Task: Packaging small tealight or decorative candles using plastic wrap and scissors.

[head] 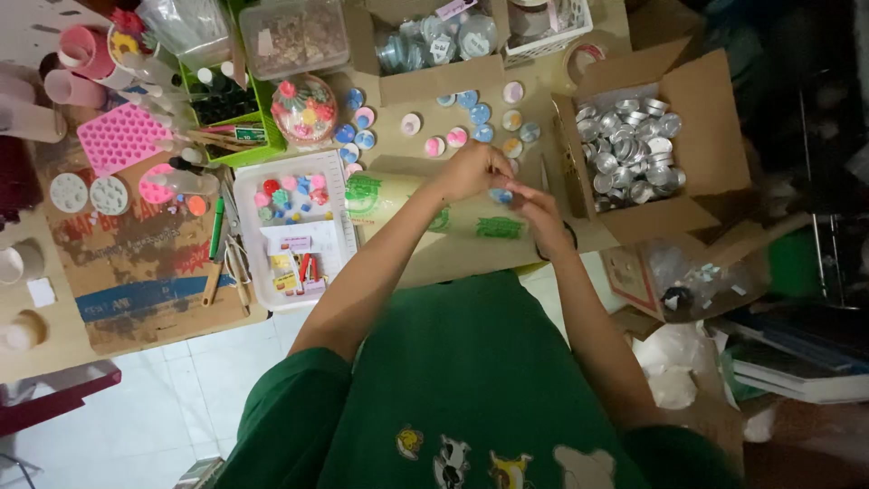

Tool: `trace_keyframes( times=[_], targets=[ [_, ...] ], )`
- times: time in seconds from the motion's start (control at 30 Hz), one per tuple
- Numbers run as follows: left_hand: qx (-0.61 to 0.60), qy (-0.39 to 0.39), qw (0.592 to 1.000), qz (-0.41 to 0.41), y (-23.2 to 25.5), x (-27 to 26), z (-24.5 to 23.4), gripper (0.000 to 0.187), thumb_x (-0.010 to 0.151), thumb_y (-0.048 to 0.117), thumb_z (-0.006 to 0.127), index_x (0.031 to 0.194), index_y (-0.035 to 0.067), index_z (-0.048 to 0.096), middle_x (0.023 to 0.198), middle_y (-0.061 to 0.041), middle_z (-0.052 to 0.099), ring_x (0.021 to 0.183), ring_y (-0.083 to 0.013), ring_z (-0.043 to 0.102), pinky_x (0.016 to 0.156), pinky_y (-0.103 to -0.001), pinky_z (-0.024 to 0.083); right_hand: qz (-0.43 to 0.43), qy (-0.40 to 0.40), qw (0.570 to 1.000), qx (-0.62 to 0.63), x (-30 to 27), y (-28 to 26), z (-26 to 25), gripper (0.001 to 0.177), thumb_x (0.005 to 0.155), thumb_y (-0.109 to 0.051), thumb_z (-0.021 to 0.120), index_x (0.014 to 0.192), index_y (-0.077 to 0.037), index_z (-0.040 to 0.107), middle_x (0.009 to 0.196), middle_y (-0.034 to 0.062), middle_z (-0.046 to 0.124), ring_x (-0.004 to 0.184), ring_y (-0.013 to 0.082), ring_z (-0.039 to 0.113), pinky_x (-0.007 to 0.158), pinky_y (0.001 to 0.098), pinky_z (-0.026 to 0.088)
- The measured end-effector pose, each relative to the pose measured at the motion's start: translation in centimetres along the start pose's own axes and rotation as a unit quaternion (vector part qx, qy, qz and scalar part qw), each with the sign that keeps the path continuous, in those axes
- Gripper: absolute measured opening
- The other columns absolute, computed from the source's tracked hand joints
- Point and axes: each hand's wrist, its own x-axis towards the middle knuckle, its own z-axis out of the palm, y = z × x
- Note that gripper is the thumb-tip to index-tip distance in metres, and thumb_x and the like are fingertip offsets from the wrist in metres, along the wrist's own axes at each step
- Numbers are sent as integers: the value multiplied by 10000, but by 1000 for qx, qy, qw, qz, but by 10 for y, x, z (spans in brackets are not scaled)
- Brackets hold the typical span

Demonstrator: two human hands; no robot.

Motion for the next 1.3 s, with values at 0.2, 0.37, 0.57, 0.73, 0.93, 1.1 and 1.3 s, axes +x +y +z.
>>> trace_keyframes(
  times=[0.2,0.37,0.57,0.73,0.93,1.1,1.3],
  targets=[
    [-78,27,996,-40,-13,9,3,74,832,226,857,863,175,814,769,-65,761,801,-251,759,681,-353,576,12,-40,999,-35,-11,-39,32,544,795,87,798,1306,-28,648,1267,140,672,1143,213,593,893,356,502],
    [-147,44,984,-96,-74,1,49,222,828,364,864,934,171,831,871,-105,784,881,-277,752,775,-408,562,-42,7,992,-122,-12,12,26,634,755,149,741,1309,-62,518,1201,134,663,1061,223,631,820,313,470],
    [-247,34,954,-168,-66,-18,74,227,843,342,872,948,146,829,911,-85,782,918,-185,708,790,-343,560,-12,110,953,-280,-32,-42,70,665,850,5,760,1412,-50,409,1266,299,610,1067,511,646,794,526,559],
    [-330,23,907,-259,-69,-25,86,296,854,225,861,1074,42,784,1029,-163,735,917,-259,723,696,-335,620,-53,115,906,-403,-40,-34,62,660,848,-174,831,1453,-179,570,1273,160,524,1147,472,577,872,547,541],
    [-297,11,909,-293,-82,-16,96,375,782,143,868,1127,37,767,1013,-193,730,904,-360,742,566,-481,613,-106,124,884,-438,-48,-42,68,407,885,-129,797,1277,-82,700,1286,173,526,1072,517,591,854,545,570],
    [-367,15,868,-334,-111,-8,108,443,718,-101,808,1135,12,708,927,-189,711,761,-362,734,519,-475,671,-153,130,874,-443,-47,-33,65,412,871,-153,842,1267,-112,737,1314,126,605,1080,416,663,883,522,578],
    [-255,53,915,-309,-63,-23,98,400,925,549,739,1077,184,804,1004,-71,771,921,-207,742,771,-417,624,-126,133,893,-411,-51,-20,57,499,888,-171,858,1358,-106,702,1211,225,691,1057,470,661,855,543,573]
  ],
)
